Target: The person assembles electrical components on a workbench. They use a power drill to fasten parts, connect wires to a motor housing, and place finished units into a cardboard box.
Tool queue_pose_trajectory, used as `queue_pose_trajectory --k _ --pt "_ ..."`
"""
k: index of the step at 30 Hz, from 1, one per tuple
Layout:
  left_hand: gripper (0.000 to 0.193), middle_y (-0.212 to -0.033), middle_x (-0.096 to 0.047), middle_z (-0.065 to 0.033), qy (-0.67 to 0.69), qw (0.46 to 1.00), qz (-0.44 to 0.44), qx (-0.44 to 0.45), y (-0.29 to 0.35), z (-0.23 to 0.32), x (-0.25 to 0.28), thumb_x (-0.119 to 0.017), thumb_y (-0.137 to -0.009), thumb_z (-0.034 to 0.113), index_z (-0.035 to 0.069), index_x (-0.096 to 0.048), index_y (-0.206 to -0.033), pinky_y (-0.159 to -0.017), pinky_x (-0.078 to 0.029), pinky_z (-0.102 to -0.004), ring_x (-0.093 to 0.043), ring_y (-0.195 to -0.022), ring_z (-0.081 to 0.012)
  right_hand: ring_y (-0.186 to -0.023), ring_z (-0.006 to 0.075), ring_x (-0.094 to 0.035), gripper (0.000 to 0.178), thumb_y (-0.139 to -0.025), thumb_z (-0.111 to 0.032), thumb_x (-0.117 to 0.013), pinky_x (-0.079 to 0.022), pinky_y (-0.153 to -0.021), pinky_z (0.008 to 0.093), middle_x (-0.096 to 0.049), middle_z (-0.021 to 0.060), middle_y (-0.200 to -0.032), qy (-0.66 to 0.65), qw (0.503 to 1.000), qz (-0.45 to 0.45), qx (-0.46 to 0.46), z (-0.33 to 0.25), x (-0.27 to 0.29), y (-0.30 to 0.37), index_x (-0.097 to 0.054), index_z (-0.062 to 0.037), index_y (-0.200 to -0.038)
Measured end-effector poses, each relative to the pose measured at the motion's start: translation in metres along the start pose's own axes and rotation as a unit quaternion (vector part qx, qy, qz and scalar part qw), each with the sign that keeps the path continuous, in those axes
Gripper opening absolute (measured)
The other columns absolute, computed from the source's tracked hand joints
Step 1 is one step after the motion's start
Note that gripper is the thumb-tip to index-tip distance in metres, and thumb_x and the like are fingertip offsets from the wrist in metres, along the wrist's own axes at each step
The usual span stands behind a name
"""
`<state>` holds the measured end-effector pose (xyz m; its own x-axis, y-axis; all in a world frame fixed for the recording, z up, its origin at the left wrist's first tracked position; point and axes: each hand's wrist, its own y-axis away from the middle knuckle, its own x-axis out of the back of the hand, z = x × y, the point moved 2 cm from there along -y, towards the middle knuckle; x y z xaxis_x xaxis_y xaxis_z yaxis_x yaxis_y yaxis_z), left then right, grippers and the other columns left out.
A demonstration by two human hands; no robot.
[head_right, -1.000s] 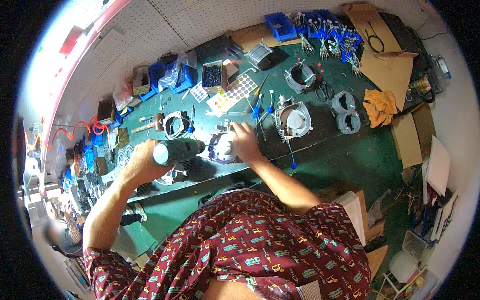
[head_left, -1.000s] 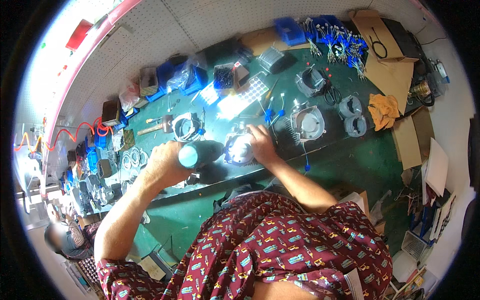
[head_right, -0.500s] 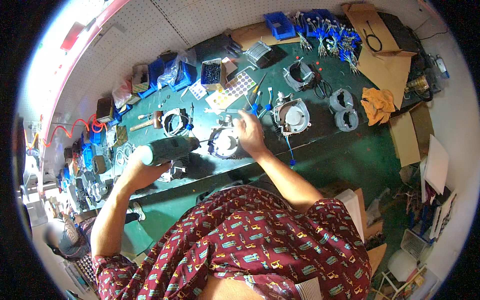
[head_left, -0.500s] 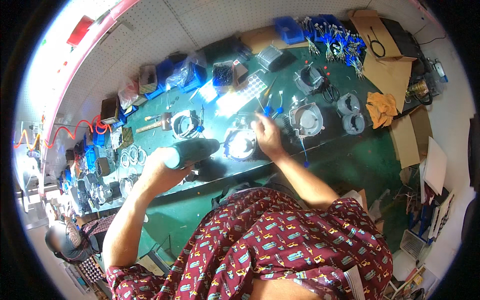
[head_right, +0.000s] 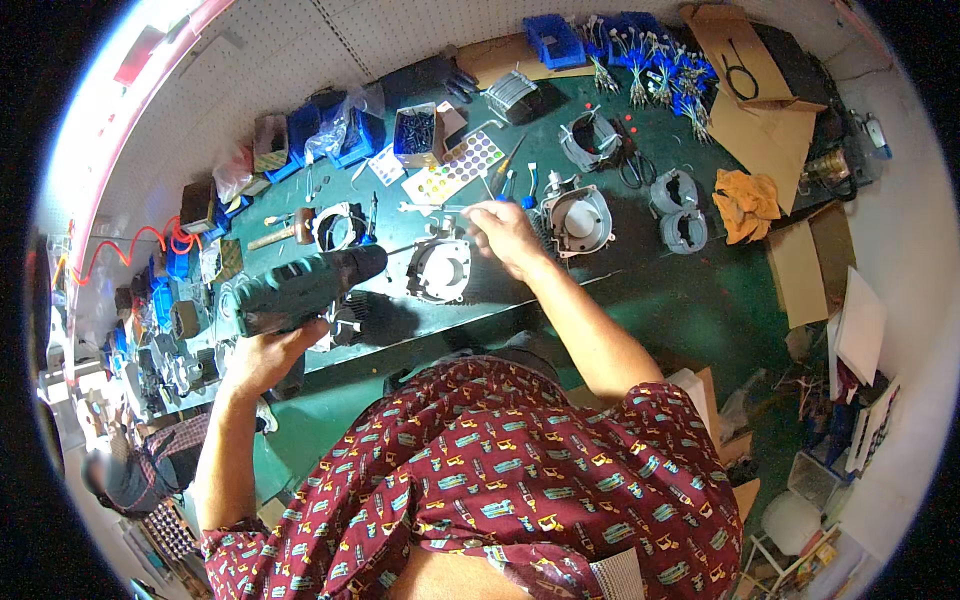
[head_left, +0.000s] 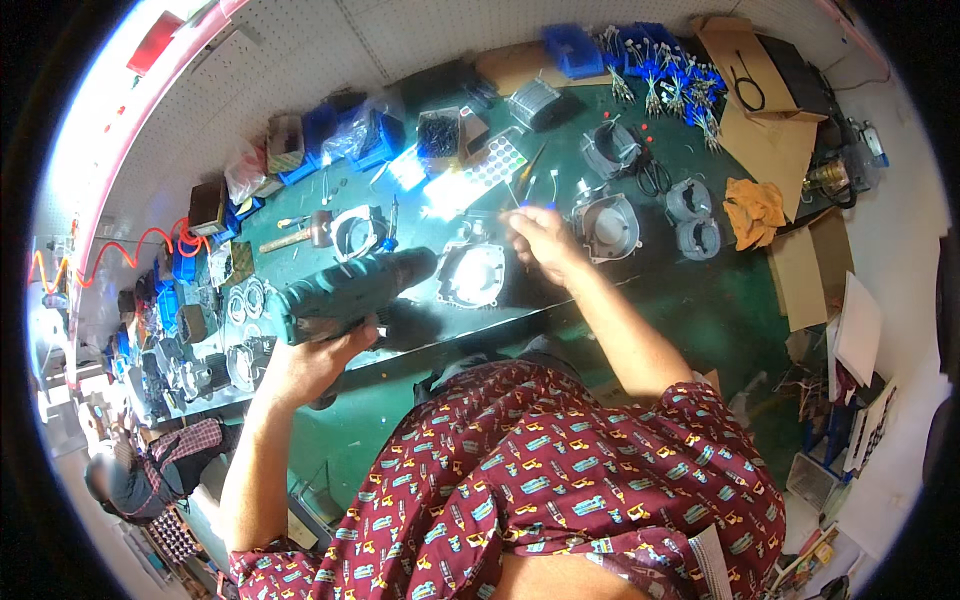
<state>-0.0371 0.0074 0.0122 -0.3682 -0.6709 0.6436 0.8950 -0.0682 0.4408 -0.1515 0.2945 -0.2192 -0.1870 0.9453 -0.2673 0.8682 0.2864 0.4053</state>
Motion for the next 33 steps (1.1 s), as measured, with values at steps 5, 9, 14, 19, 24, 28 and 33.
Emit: queue_pose_trajectory --k 5,9,14,19,24,28,33 --pt "0.034 -0.110 -0.073 -0.0107 0.105 0.992 -0.028 -0.060 -0.007 -0.015 -0.023 -0.073 -0.086 0.005 0.001 -0.067 -0.119 -0.086 -0.054 -0.0332 -0.065 -0.096 -0.0159 -0.080 0.0349 -0.070 0.016 -0.082 -0.016 -0.065 -0.055 -0.076 0.0429 -0.072 0.0172 -0.089 0.533 0.810 -0.073 0.232 -0.007 -0.020 0.003 -0.075 -0.0038 -0.085" --pt "0.035 -0.106 -0.072 -0.0122 0.071 0.994 -0.021 -0.077 -0.013 -0.047 -0.043 -0.076 -0.084 0.011 0.002 -0.067 -0.117 -0.085 -0.054 -0.0353 -0.066 -0.093 -0.0209 -0.082 0.0327 -0.073 0.012 -0.080 -0.012 -0.066 -0.057 -0.069 0.0434 -0.073 0.0172 -0.085 0.698 0.666 -0.149 0.216 -0.016 -0.049 0.003 -0.075 -0.0050 -0.080" --pt "0.037 -0.101 -0.071 -0.0133 0.001 0.994 -0.011 -0.111 -0.016 -0.047 -0.054 -0.077 -0.085 0.018 0.004 -0.066 -0.117 -0.083 -0.054 -0.0384 -0.068 -0.090 -0.0263 -0.082 0.0248 -0.075 0.011 -0.080 -0.014 -0.068 -0.059 -0.067 0.0395 -0.076 0.0114 -0.085 0.791 0.546 -0.182 0.207 -0.003 -0.073 -0.007 -0.077 -0.0086 -0.081" --pt "0.038 -0.109 -0.072 -0.0122 0.001 0.996 -0.043 -0.076 -0.018 -0.046 -0.055 -0.077 -0.085 0.014 0.003 -0.066 -0.120 -0.087 -0.053 -0.0363 -0.066 -0.095 -0.0224 -0.082 0.0231 -0.075 0.010 -0.082 -0.014 -0.068 -0.058 -0.066 0.0368 -0.076 0.0089 -0.085 0.804 0.519 -0.184 0.224 0.009 -0.075 -0.002 -0.077 -0.0114 -0.083" --pt "0.038 -0.108 -0.072 -0.0110 0.032 0.995 -0.046 -0.081 -0.019 -0.047 -0.056 -0.076 -0.086 0.013 0.003 -0.066 -0.121 -0.086 -0.054 -0.0350 -0.066 -0.095 -0.0204 -0.081 0.0251 -0.074 0.011 -0.080 -0.015 -0.068 -0.057 -0.067 0.0405 -0.074 0.0133 -0.083 0.759 0.579 -0.177 0.240 0.014 -0.061 -0.008 -0.076 -0.0081 -0.084" --pt "0.037 -0.108 -0.073 -0.0106 0.049 0.993 -0.048 -0.095 -0.017 -0.039 -0.054 -0.075 -0.086 0.012 0.003 -0.066 -0.121 -0.085 -0.054 -0.0346 -0.066 -0.094 -0.0195 -0.068 0.0254 -0.069 0.013 -0.083 -0.015 -0.065 -0.056 -0.063 0.0394 -0.070 0.0147 -0.077 0.529 0.819 -0.090 0.203 0.015 -0.034 -0.026 -0.069 -0.0030 -0.079" --pt "0.037 -0.107 -0.073 -0.0108 0.032 0.994 -0.052 -0.093 -0.020 -0.035 -0.055 -0.075 -0.086 0.011 0.005 -0.067 -0.122 -0.086 -0.054 -0.0353 -0.067 -0.094 -0.0206 -0.061 0.0075 -0.056 0.014 -0.089 -0.021 -0.056 -0.040 -0.046 0.0251 -0.062 0.0011 -0.072 -0.069 0.991 -0.025 -0.113 0.019 -0.001 -0.026 -0.062 -0.0084 -0.084"
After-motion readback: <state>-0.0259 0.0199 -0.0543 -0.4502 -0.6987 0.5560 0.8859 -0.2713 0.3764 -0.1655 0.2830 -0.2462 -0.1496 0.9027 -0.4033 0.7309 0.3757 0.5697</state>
